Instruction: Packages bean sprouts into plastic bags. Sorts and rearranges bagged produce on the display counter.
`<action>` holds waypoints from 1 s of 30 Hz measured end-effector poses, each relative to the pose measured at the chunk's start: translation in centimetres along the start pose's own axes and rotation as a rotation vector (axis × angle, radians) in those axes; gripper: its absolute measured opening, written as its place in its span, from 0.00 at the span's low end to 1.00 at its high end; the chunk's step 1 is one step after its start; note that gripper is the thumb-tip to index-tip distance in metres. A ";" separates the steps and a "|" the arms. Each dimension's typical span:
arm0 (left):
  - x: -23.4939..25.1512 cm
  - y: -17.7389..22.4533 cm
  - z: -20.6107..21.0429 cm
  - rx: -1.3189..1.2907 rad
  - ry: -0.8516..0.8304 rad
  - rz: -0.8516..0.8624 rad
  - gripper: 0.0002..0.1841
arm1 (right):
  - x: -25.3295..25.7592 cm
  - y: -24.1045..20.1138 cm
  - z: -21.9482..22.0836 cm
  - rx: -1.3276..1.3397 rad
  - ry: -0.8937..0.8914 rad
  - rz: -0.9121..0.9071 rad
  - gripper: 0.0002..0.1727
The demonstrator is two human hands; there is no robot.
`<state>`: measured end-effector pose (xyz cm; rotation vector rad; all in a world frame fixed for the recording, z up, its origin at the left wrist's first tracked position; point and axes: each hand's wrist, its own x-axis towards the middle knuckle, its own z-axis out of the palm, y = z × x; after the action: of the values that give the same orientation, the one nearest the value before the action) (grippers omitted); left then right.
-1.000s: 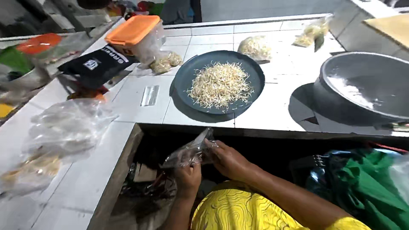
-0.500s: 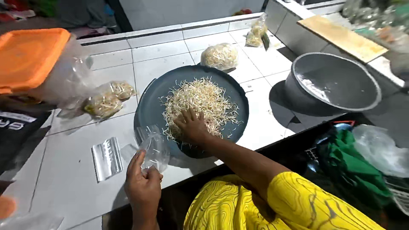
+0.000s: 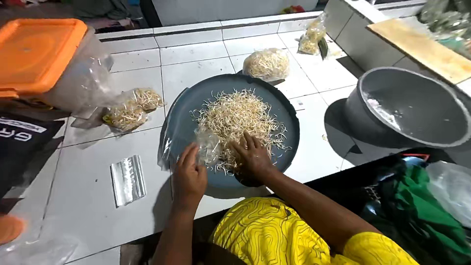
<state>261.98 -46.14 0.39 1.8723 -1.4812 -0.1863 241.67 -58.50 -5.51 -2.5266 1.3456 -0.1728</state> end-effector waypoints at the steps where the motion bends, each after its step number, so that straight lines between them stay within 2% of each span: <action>1: 0.4 0.5 0.5 0.018 -0.041 -0.008 0.25 | 0.0 -0.5 0.4 0.018 -0.013 -0.008 0.53; 5: 1.8 0.5 2.1 0.057 -0.091 0.015 0.24 | 0.7 -0.6 0.1 0.053 -0.068 -0.027 0.31; 9: 2.2 -0.4 2.4 0.086 -0.095 -0.002 0.23 | 0.7 1.2 -1.2 0.190 -0.016 0.020 0.23; 11: 2.6 -0.6 2.6 0.100 -0.121 -0.012 0.24 | 1.0 3.0 -2.3 0.403 -0.027 0.077 0.25; 14: 3.6 0.0 3.7 0.134 -0.196 -0.006 0.26 | 1.4 5.7 -3.6 0.907 -0.008 0.178 0.26; 17: 4.9 1.2 5.6 0.184 -0.301 0.009 0.28 | 1.3 6.0 -6.1 1.242 -0.089 0.275 0.28; 20: 5.8 2.9 6.9 0.156 -0.394 -0.006 0.37 | 1.5 5.0 -7.9 1.328 -0.175 0.301 0.29; 23: 6.1 4.2 7.2 0.061 -0.413 -0.004 0.46 | 2.4 4.2 -7.9 1.367 -0.282 0.266 0.34; 25: 5.9 4.0 7.3 -0.022 -0.370 0.028 0.41 | 3.4 3.4 -7.4 1.408 -0.346 0.185 0.32; 27: 5.7 3.4 7.5 -0.069 -0.305 0.044 0.32 | 3.9 1.4 -7.2 1.487 -0.304 0.212 0.29; 29: 5.5 3.0 7.4 -0.067 -0.261 -0.013 0.32 | 3.8 -0.6 -7.1 1.520 -0.267 0.193 0.35; 30: 5.4 2.6 7.4 -0.074 -0.224 -0.034 0.32 | 3.7 -1.4 -7.2 1.427 -0.261 0.149 0.38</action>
<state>257.80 -54.46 -1.62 1.8655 -1.5684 -0.4741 243.16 -62.12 1.65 -1.1829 0.7730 -0.5160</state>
